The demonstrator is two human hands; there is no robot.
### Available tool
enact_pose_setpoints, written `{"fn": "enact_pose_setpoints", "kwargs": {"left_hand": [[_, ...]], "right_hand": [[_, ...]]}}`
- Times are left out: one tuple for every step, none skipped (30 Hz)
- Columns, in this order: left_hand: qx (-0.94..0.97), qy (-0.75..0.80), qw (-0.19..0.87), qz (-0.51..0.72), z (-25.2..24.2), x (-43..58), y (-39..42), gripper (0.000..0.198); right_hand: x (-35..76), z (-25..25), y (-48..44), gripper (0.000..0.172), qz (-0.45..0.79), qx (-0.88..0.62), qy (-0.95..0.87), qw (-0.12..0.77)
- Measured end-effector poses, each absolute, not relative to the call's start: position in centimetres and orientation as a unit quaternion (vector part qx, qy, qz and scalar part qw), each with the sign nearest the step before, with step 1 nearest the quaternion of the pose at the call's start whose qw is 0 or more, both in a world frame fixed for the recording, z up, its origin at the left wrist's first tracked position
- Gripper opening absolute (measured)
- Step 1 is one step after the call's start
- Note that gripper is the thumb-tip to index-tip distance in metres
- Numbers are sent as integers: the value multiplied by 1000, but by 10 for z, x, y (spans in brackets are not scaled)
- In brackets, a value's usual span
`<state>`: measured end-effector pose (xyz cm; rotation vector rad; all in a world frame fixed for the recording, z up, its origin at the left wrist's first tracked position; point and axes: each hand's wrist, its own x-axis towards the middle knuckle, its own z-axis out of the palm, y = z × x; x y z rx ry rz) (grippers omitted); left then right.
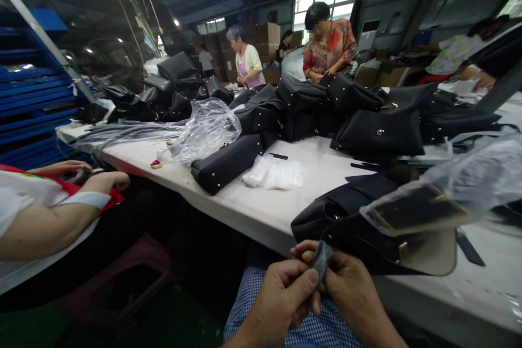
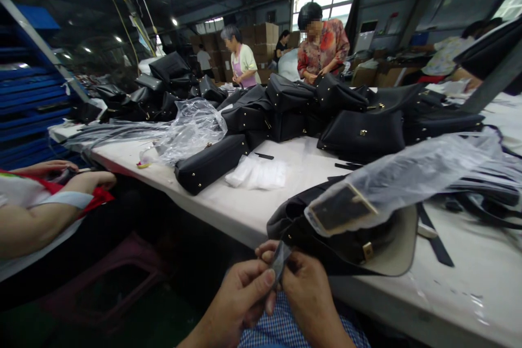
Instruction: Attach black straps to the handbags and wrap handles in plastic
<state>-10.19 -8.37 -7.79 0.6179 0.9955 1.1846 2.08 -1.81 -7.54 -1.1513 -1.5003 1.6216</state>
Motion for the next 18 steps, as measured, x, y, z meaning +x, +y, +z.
{"fn": "enact_pose_setpoints", "kwargs": {"left_hand": [[264,443,677,525,-78,-102,-84,47],[250,444,682,524,-78,-102,-84,46],[235,442,689,524,-78,-103,-84,44],[220,437,696,526,-78,-104,-84,43],[207,431,700,531,-78,-105,-84,42],[197,423,702,538,-78,-106,-84,42],[191,416,703,544,-79,-106,-84,41],[188,410,705,547,-79,-107,-84,40],[188,406,706,549,-80,-107,-84,40],[189,404,706,550,-80,-106,-84,40],[190,403,708,549,-81,-105,-84,40],[188,402,709,548,-82,-104,-84,41],[185,403,710,547,-83,-103,-84,42],[182,403,711,547,-83,-102,-85,43],[178,402,713,546,-84,-101,-85,43],[174,401,714,547,-84,-101,-85,44],[172,401,713,548,-85,-101,-84,44],[172,403,711,550,-86,-101,-84,44]], "right_hand": [[21,-74,-17,26,618,-436,-573,315],[21,-73,-17,26,615,-433,-581,313],[22,-72,-15,27,611,-426,-591,309],[23,-72,-14,27,611,-413,-605,302],[26,-72,-12,28,615,-396,-616,292],[30,-72,-11,30,627,-379,-621,279],[34,-72,-10,31,647,-361,-618,263],[38,-72,-9,33,674,-343,-606,246],[42,-72,-9,36,705,-323,-587,232],[46,-72,-9,40,738,-302,-561,223],[47,-71,-10,45,768,-281,-532,219],[47,-70,-11,48,794,-262,-503,220],[46,-68,-12,51,815,-249,-472,223],[42,-67,-14,52,833,-243,-442,226],[39,-66,-16,54,847,-243,-416,227],[35,-65,-18,54,855,-244,-397,229],[33,-65,-20,54,857,-244,-389,234],[34,-66,-22,52,854,-239,-397,237]]}}
